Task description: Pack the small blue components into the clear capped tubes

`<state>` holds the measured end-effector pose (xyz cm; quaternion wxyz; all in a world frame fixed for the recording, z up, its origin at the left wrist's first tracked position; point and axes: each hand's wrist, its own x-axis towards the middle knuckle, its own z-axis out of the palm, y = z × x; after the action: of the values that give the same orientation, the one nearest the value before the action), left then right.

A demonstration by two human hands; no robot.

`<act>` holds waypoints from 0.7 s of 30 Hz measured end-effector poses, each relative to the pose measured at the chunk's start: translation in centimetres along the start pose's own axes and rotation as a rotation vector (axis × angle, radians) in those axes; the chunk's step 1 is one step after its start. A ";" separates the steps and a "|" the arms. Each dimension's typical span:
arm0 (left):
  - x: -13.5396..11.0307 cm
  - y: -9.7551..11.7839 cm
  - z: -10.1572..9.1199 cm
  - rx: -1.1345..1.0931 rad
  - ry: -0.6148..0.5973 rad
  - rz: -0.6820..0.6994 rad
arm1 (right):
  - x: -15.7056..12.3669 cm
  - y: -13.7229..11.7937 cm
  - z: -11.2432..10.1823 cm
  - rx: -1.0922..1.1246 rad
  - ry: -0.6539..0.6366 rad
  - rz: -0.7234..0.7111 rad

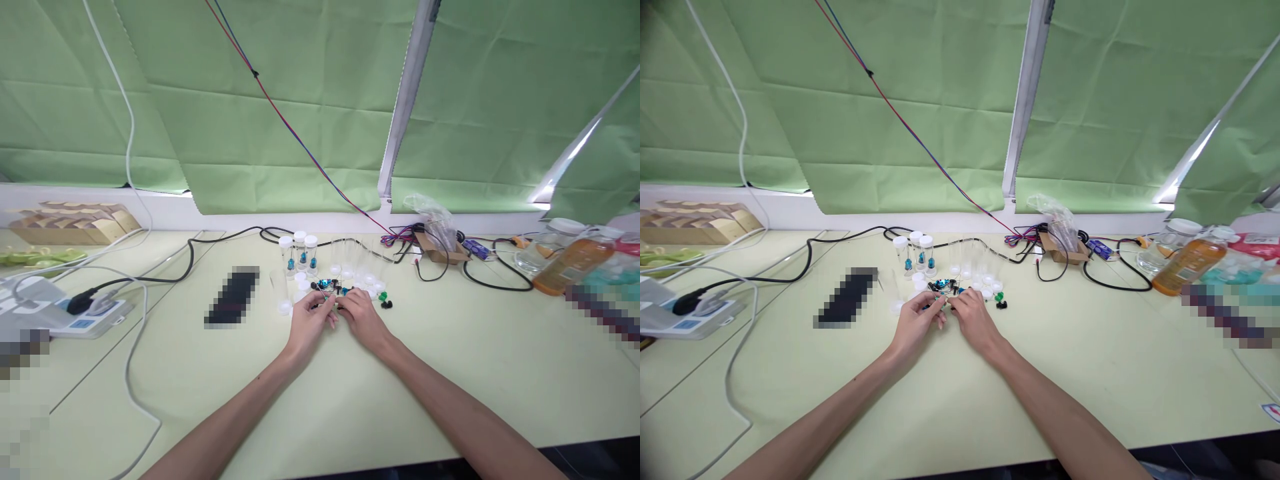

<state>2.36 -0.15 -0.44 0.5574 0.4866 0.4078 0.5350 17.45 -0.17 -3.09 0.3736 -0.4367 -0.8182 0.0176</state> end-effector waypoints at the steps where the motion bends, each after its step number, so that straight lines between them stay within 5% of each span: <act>1: 0.0 0.0 0.0 -0.002 -0.003 0.001 | 0.0 0.0 0.1 0.008 0.003 0.001; 6: 0.1 0.1 -0.1 0.007 -0.017 0.005 | -0.1 0.2 0.3 0.065 0.041 -0.012; 14: 0.0 0.3 -0.1 0.035 0.006 -0.010 | 0.0 -0.2 -0.7 0.203 0.306 0.099; 21: -0.4 0.9 0.3 0.031 -0.047 -0.046 | -0.1 -1.2 -1.4 0.330 0.357 0.162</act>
<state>2.43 -0.65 0.51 0.5714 0.4981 0.4141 0.5039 17.55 -1.38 -1.67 0.5758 -0.4302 -0.6876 0.1032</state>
